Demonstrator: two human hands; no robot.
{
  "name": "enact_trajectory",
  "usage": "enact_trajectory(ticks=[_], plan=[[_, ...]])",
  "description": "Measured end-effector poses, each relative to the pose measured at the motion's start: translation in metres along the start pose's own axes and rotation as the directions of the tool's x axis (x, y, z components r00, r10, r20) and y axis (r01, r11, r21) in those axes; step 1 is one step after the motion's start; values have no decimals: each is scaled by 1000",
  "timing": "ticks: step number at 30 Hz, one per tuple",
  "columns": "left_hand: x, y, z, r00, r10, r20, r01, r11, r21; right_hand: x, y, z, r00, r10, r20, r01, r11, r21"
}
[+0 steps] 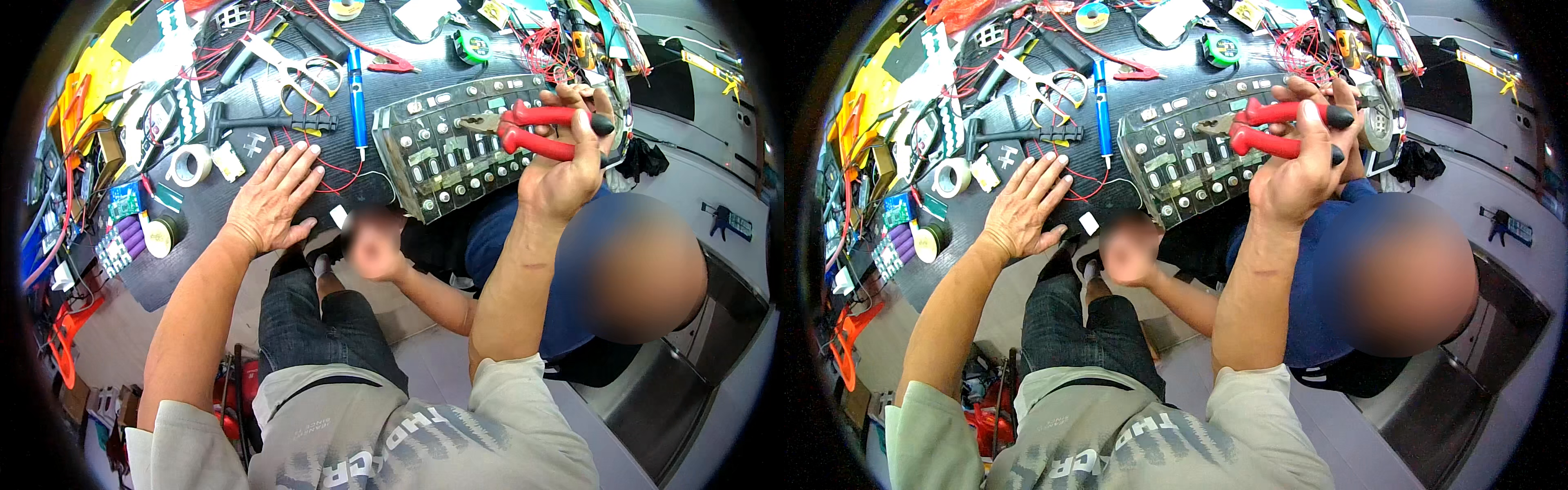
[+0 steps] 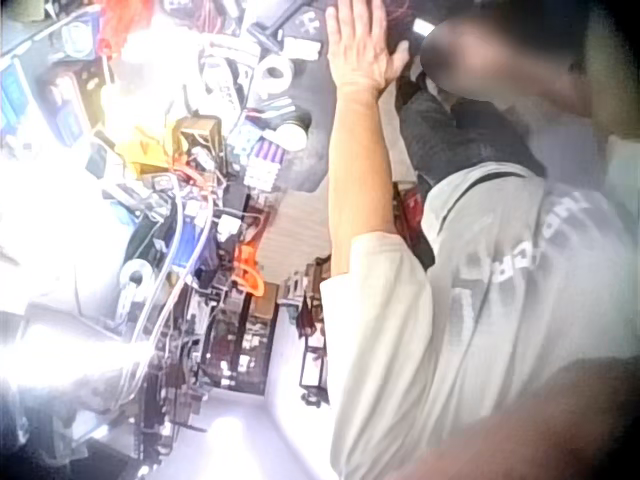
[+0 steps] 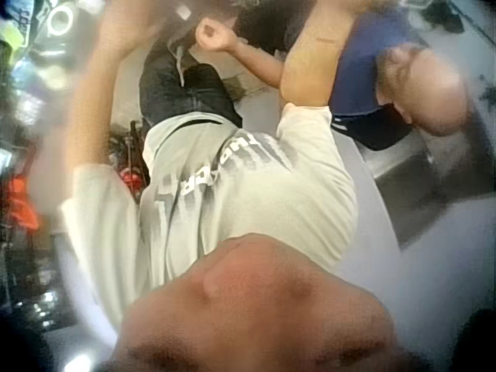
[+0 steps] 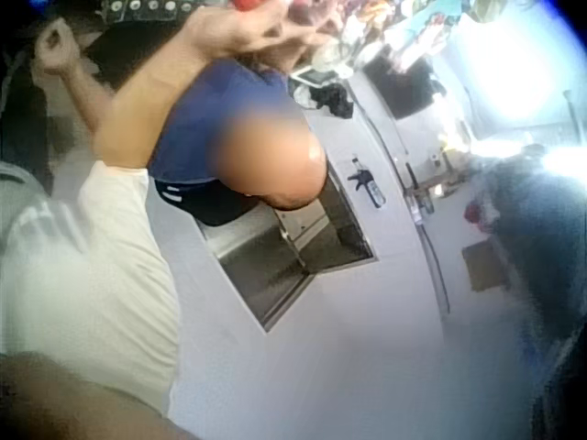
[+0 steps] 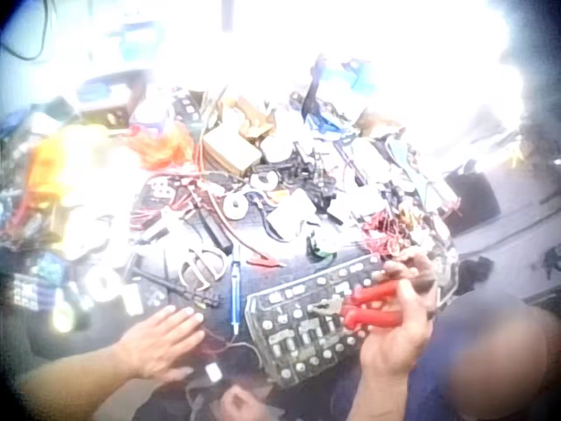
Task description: The person holds and uses pliers to strip and manipulate wires on an electronic component board on a workbench, while another person assists by holding wires and components.
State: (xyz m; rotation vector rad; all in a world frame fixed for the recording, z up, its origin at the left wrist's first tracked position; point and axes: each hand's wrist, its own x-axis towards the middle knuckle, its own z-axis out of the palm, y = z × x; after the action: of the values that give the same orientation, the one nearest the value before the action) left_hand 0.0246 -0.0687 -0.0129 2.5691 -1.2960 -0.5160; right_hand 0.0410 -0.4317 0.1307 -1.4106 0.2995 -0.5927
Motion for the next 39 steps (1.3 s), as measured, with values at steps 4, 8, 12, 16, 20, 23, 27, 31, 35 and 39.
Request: enact_trajectory(ticks=[4,8,12,16,20,23,27,31,35,39], plan=[[-2,0,0,1000,3,-17,-3,1000,5,-19,-4,17,996,-81,34,83,994,-66],[-1,-1,2,999,28,-33,-28,1000,1,-32,-1,29,982,-179,60,186,970,-157],[0,-2,2,1000,21,-21,-21,1000,-7,-33,19,36,957,-289,-35,280,945,-167],[-2,-4,4,1000,12,-8,-12,1000,-13,-26,19,55,951,-246,-188,210,958,-194],[-1,-4,1,998,34,-44,-35,999,-33,11,17,24,997,-14,-75,14,1000,-2],[-2,-4,1,999,30,-42,-31,999,-33,30,25,3,999,27,35,-30,995,91],[-2,-5,3,997,39,-67,-42,998,-46,18,17,43,996,-73,45,73,997,-5],[-2,-5,2,997,44,-63,-47,998,-47,9,22,58,938,-113,327,168,975,-145],[-1,-5,2,997,40,-59,-41,999,-9,48,15,59,675,79,734,153,957,-244],[-2,-3,2,999,23,-32,-23,1000,-4,46,11,61,697,247,673,-71,958,-279]])
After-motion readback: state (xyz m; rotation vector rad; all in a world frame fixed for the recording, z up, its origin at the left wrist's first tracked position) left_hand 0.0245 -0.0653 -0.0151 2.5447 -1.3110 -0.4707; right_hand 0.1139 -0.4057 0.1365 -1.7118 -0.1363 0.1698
